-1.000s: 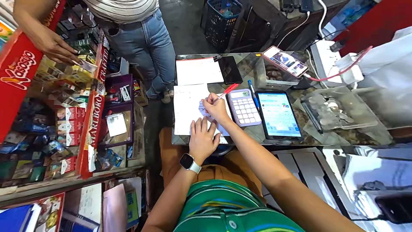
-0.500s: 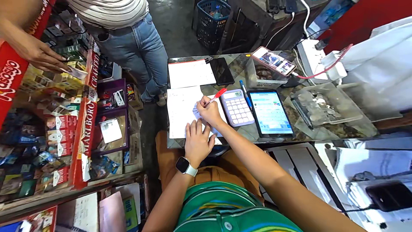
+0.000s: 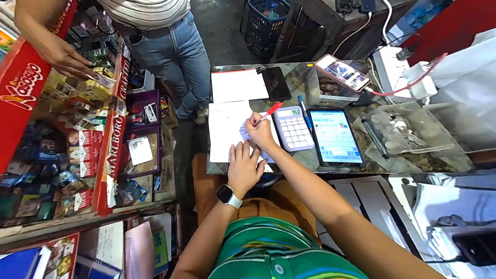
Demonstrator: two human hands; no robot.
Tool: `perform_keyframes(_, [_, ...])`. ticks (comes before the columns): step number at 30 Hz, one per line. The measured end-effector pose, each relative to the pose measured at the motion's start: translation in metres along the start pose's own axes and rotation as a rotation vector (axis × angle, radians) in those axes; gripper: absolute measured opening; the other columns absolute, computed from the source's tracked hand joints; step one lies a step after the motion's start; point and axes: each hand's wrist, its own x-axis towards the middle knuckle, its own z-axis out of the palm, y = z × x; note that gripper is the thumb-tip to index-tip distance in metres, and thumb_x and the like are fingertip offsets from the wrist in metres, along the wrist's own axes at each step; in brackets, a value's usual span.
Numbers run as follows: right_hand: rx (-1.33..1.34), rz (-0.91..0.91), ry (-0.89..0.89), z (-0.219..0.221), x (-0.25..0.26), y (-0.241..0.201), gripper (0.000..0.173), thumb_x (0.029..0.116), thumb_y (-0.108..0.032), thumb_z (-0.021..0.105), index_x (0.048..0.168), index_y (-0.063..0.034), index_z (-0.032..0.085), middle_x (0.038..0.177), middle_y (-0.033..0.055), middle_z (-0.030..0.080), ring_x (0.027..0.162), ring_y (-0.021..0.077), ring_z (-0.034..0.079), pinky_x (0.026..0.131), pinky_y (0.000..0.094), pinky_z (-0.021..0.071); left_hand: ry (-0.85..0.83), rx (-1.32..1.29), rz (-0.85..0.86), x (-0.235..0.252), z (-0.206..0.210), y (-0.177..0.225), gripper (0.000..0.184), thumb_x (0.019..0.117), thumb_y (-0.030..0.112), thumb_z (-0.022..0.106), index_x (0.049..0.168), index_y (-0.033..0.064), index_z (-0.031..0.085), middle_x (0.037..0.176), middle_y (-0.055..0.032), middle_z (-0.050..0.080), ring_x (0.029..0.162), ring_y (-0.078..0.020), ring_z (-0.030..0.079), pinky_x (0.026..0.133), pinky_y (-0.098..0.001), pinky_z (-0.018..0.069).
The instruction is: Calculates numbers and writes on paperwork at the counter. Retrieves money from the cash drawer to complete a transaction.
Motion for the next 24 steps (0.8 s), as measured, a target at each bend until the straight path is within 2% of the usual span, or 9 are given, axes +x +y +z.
perform_keyframes(9, [0.044,0.014,0.000,0.000,-0.002,0.001,0.029,0.0939,-0.003,0.060,0.070,-0.0093,0.045,0.056,-0.0033,0.040,0.048,0.0034,0.038,0.048,0.0198,0.0330,-0.009,0.004,-0.002,0.000,-0.001,0.001,0.047,0.1009,0.047,0.048,0.124,0.0156,0.073,0.137,-0.0213,0.063,0.129,-0.0450,0.058,0.109,-0.0647,0.0392])
perform_keyframes(13, [0.021,0.012,-0.014,0.000,-0.002,0.002,0.028,0.0938,-0.005,0.062,0.071,-0.0078,0.047,0.057,-0.0014,0.044,0.048,0.0044,0.044,0.048,0.0206,0.0402,0.012,0.010,0.005,-0.001,0.001,0.000,0.046,0.1010,0.047,0.048,0.124,0.0158,0.074,0.136,-0.0210,0.064,0.128,-0.0449,0.059,0.109,-0.0644,0.0401])
perform_keyframes(15, [0.019,0.032,-0.022,-0.001,-0.002,0.000,0.027,0.0937,-0.005,0.061,0.071,-0.0083,0.047,0.056,-0.0010,0.043,0.046,0.0058,0.044,0.047,0.0219,0.0395,0.005,0.017,0.004,-0.001,0.001,0.000,0.047,0.1012,0.048,0.048,0.124,0.0160,0.073,0.137,-0.0205,0.064,0.128,-0.0446,0.059,0.109,-0.0642,0.0399])
perform_keyframes(19, [0.003,0.093,-0.056,-0.006,-0.011,-0.011,0.028,0.0935,-0.005,0.060,0.069,-0.0083,0.046,0.054,0.0033,0.042,0.045,0.0120,0.038,0.044,0.0279,0.0318,-0.017,-0.002,-0.005,-0.001,0.000,0.000,0.047,0.1014,0.048,0.048,0.125,0.0155,0.073,0.138,-0.0214,0.063,0.129,-0.0452,0.057,0.110,-0.0646,0.0386])
perform_keyframes(24, [-0.002,0.074,-0.049,-0.005,-0.010,-0.009,0.029,0.0956,-0.006,0.059,0.070,-0.0081,0.046,0.055,0.0028,0.042,0.045,0.0109,0.038,0.045,0.0264,0.0313,-0.012,-0.003,-0.004,-0.002,0.001,0.001,0.046,0.1011,0.047,0.049,0.124,0.0156,0.073,0.138,-0.0210,0.063,0.130,-0.0449,0.057,0.110,-0.0646,0.0387])
